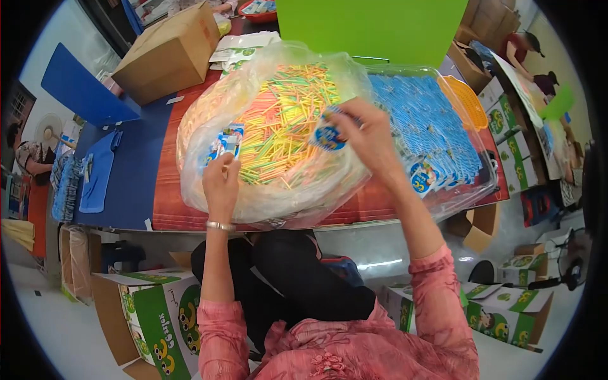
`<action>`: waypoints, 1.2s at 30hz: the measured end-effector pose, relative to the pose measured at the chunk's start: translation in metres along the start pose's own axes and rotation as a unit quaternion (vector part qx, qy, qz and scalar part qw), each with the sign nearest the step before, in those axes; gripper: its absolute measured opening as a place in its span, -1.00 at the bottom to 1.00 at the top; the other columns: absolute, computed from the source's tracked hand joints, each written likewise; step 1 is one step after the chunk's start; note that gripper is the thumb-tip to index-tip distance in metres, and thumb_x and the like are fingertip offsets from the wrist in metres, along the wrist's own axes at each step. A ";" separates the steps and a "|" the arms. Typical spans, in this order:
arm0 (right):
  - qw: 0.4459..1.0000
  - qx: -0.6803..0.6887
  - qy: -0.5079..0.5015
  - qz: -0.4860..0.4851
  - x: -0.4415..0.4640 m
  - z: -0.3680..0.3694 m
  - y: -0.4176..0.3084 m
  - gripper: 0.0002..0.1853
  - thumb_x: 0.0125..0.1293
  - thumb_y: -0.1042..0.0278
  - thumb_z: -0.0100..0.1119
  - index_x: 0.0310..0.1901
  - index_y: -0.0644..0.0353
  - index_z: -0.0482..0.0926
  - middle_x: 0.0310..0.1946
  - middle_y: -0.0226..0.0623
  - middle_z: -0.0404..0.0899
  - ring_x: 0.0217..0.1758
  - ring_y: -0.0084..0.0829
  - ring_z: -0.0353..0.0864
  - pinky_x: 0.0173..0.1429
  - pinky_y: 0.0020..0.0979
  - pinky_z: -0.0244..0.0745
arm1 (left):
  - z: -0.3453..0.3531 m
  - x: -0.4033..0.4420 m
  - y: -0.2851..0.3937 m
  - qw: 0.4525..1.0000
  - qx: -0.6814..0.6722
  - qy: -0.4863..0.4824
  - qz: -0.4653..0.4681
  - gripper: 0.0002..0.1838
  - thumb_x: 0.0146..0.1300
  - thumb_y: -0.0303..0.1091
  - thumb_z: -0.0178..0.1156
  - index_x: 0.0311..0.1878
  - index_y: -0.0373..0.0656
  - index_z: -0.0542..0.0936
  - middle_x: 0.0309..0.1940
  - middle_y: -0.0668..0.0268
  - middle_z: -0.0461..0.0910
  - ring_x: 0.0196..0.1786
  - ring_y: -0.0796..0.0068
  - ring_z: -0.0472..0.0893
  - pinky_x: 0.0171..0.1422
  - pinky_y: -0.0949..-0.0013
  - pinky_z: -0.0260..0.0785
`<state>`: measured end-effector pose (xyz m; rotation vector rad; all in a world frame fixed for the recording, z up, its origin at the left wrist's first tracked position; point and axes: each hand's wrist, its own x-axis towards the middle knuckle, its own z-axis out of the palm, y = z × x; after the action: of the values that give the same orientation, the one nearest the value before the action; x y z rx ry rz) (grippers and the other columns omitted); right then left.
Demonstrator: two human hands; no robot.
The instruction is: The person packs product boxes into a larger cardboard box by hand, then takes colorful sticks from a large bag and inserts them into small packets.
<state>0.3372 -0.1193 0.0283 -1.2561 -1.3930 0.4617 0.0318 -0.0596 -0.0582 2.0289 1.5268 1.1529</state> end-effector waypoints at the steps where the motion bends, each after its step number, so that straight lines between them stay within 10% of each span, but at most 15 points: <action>1: 1.000 -0.011 0.010 0.015 0.003 -0.001 0.005 -0.87 0.27 0.41 0.33 -0.26 0.31 0.69 -0.36 -0.15 0.64 -0.37 -0.27 0.65 -0.25 -0.27 0.51 | -0.001 0.005 -0.009 0.994 0.085 0.035 0.052 -0.68 0.23 -0.42 0.34 0.05 -0.25 0.64 -0.17 0.16 0.65 -0.11 0.21 0.58 0.02 0.20 0.42; 9: 0.959 -0.256 -0.002 -0.121 0.015 0.024 0.061 -0.87 0.24 0.41 0.29 -0.35 0.29 0.61 -0.37 -0.06 0.60 -0.34 0.02 0.62 -0.22 -0.10 0.51 | 0.002 0.018 -0.001 0.954 0.294 0.058 -0.012 -0.49 0.08 -0.30 0.46 0.13 -0.17 0.59 0.02 0.09 0.50 0.13 0.01 0.44 0.16 0.02 0.37; 17: 0.999 -0.046 -0.019 0.001 0.033 0.029 0.049 -0.83 0.30 0.42 0.24 -0.23 0.39 0.63 -0.34 -0.09 0.63 -0.36 -0.28 0.72 -0.44 -0.31 0.53 | 0.001 0.025 -0.016 0.978 0.184 0.091 -0.040 -0.47 0.11 -0.23 0.48 0.14 -0.22 0.59 -0.03 0.06 0.50 0.11 0.02 0.46 0.16 0.01 0.36; 27: 0.909 -0.401 0.021 -0.113 0.022 0.042 0.077 -0.61 0.09 0.37 0.44 0.00 0.06 0.62 -0.11 -0.24 0.55 -0.02 -0.14 0.54 0.03 -0.10 0.35 | -0.010 0.034 -0.029 0.961 0.235 0.103 -0.099 -0.53 0.08 -0.22 0.50 0.02 -0.27 0.67 -0.11 0.05 0.58 -0.01 0.06 0.54 0.12 0.11 0.40; 36: 0.948 -0.234 -0.057 -0.208 -0.002 0.084 0.022 -0.70 0.11 0.44 0.38 -0.08 0.15 0.63 -0.20 -0.20 0.54 -0.06 -0.15 0.54 0.03 -0.14 0.35 | -0.012 0.037 -0.043 0.980 0.120 0.133 -0.089 -0.85 0.08 -0.43 0.44 -0.31 -0.23 0.68 -0.37 0.12 0.63 -0.26 0.06 0.60 -0.09 0.08 0.44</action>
<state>0.2717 -0.0820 -0.0140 -1.2658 -1.8845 -0.1005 -0.0010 -0.0123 -0.0664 1.8898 2.0204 1.2605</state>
